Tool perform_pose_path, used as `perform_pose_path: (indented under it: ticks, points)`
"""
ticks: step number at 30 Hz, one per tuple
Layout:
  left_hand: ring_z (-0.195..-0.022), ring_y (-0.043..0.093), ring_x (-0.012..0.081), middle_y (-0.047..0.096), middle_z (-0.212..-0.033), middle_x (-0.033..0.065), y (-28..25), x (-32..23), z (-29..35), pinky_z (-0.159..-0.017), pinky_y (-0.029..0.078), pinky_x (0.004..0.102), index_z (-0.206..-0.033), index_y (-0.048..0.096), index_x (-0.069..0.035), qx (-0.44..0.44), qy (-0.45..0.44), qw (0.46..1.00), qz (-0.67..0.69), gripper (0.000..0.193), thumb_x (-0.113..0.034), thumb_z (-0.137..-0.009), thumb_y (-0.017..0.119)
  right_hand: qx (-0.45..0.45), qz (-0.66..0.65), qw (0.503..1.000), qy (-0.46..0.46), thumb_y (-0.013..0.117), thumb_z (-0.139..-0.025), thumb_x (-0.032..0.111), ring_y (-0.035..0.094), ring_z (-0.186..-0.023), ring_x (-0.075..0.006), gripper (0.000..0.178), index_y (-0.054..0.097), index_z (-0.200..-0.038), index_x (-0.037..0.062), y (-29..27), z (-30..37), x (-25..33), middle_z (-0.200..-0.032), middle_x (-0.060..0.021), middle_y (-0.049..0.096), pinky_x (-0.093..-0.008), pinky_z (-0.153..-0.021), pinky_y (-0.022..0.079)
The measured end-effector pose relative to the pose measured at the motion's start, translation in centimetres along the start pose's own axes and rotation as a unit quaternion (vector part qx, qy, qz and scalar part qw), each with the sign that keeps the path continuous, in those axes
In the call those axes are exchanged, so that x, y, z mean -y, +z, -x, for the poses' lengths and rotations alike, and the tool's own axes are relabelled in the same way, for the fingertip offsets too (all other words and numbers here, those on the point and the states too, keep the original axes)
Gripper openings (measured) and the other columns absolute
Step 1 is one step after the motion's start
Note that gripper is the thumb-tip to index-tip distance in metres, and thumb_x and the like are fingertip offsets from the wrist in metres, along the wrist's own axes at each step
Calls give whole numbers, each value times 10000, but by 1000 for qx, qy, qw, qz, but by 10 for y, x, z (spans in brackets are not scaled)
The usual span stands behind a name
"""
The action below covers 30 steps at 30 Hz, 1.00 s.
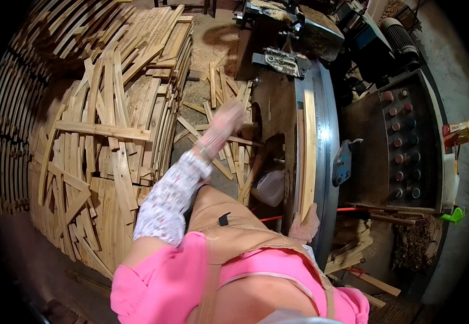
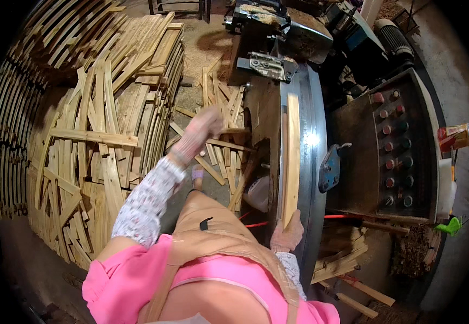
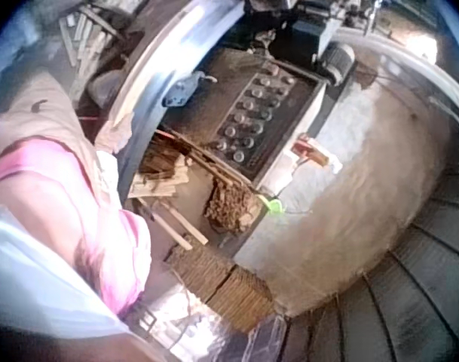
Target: The person sorts through a large pile of wooden planks and scraps in a workshop. They pick up individual pieces, inspect them, and place them into a separate pile or onto a machine. The person occasionally moves around the pile to access different sections.
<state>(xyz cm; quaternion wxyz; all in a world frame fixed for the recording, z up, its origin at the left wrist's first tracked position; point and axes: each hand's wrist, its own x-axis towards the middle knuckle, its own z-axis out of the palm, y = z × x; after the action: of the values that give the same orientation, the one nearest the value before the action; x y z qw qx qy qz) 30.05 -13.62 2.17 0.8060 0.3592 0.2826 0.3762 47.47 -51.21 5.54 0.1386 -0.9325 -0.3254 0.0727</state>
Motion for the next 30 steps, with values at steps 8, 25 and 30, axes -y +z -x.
perform_pose_path:
  ticks: [8,25,30]
  points:
    - [-520,478,99,549,-689,-42,-143,17,249,-480,372,262,-825,583,-191,-402,-204,881,-146,249,-396,-913,694,-166,-85,982,-30,650,-930,196,613,-1160,-470,548,532,-1422,-14,23,-179,49,-1254,-302,644,-531,-980,482]
    - [-1122,681,353,712,-1188,229,-205,-7,296,-981,518,410,-1353,593,8,-408,-149,754,-493,615,-403,-900,661,-131,-246,960,-17,553,-1016,147,560,-1283,-344,549,409,-1521,-16,53,-144,21,-1384,-229,582,-382,-1112,426]
    - [-1005,708,385,732,-1051,234,-184,-25,290,-912,547,437,-1255,660,-17,-382,-66,723,-571,501,-382,-914,644,-141,-373,915,62,546,-1030,200,571,-1131,-349,519,444,-1512,36,67,-206,16,-1278,-234,611,-405,-1004,458]
